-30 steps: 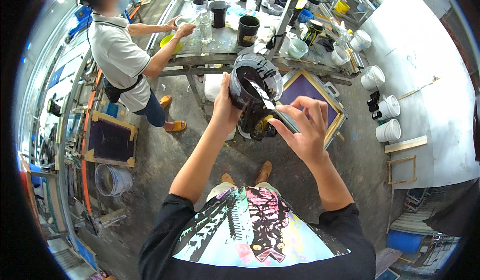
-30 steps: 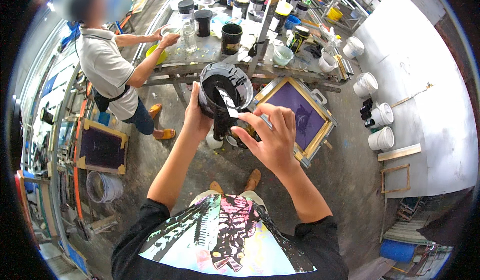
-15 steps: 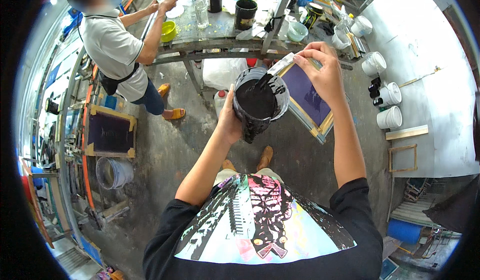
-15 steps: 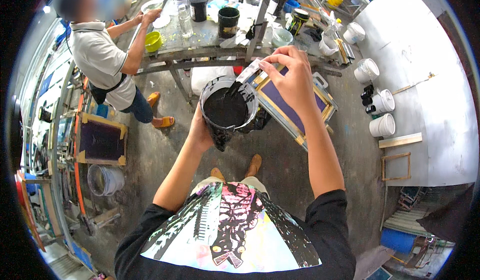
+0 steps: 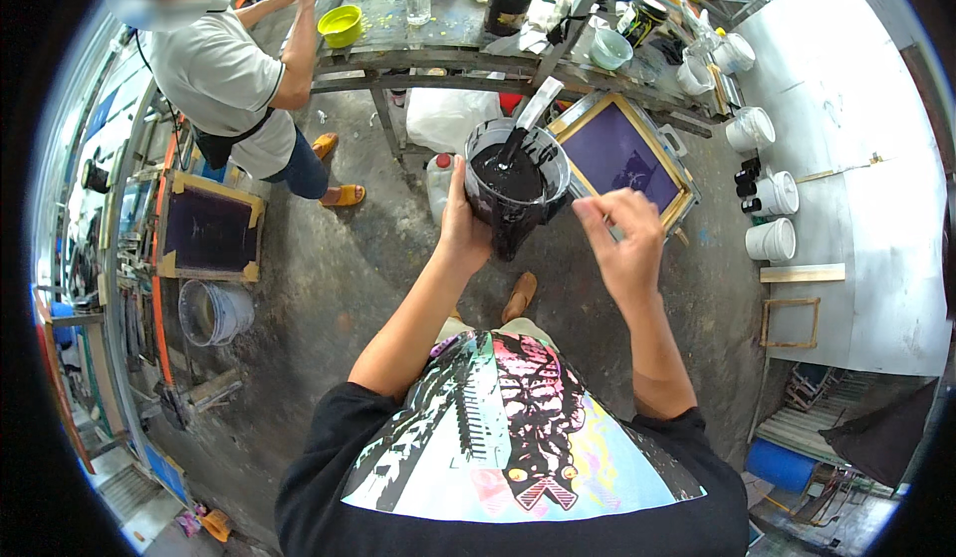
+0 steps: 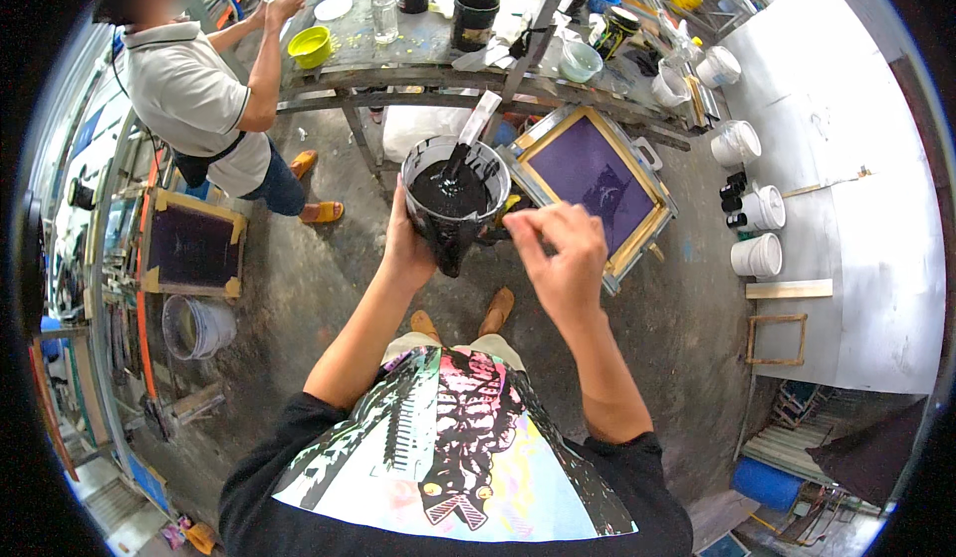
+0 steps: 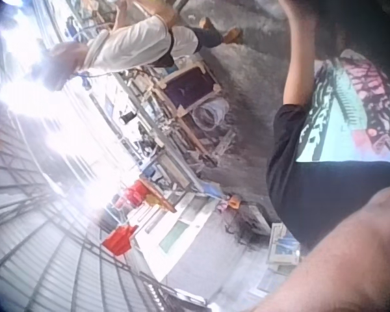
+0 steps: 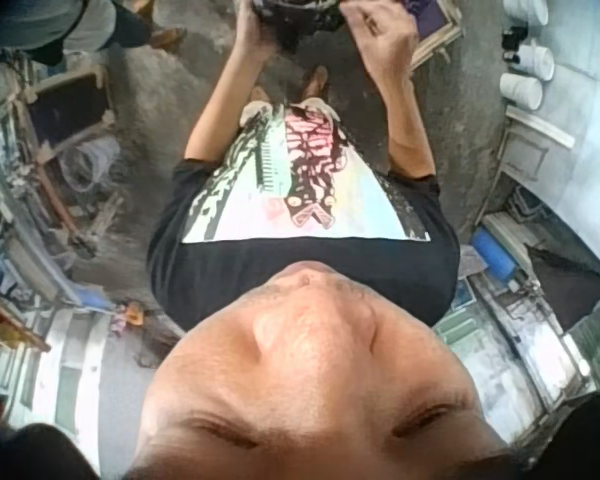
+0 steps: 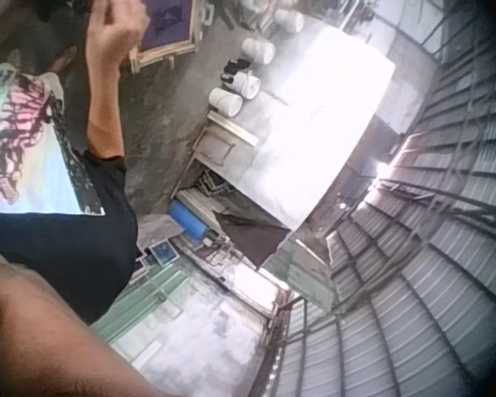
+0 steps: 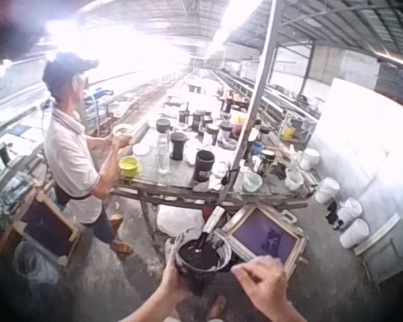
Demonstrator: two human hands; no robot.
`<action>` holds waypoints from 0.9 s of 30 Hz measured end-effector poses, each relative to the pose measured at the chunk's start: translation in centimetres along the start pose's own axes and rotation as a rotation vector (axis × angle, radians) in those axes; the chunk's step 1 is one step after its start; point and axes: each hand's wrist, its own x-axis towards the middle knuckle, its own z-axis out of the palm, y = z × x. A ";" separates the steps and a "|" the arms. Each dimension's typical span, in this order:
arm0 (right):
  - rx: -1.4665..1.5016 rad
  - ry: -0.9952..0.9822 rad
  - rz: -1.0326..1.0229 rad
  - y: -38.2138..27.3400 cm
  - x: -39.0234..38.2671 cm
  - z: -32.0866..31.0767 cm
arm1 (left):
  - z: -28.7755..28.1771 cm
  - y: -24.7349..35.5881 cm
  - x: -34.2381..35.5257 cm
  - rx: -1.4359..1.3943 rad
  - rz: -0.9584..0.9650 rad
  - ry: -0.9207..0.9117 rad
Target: The person mixes black ink in a container with a stick, then pours it onto a screen printing frame. They use a squeegee to spread the ink evenly across the screen over a garment on the conveyor.
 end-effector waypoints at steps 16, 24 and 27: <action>0.369 -0.436 0.186 -2.5 0.1 -0.1 | -0.1 -2.7 0.6 0.151 0.325 0.156; 0.572 -0.620 0.425 -2.1 1.2 -0.8 | -3.7 -5.8 1.3 0.095 0.287 0.105; 0.681 -0.625 0.461 -1.9 1.9 -1.0 | -3.9 -6.9 0.9 0.164 0.299 0.136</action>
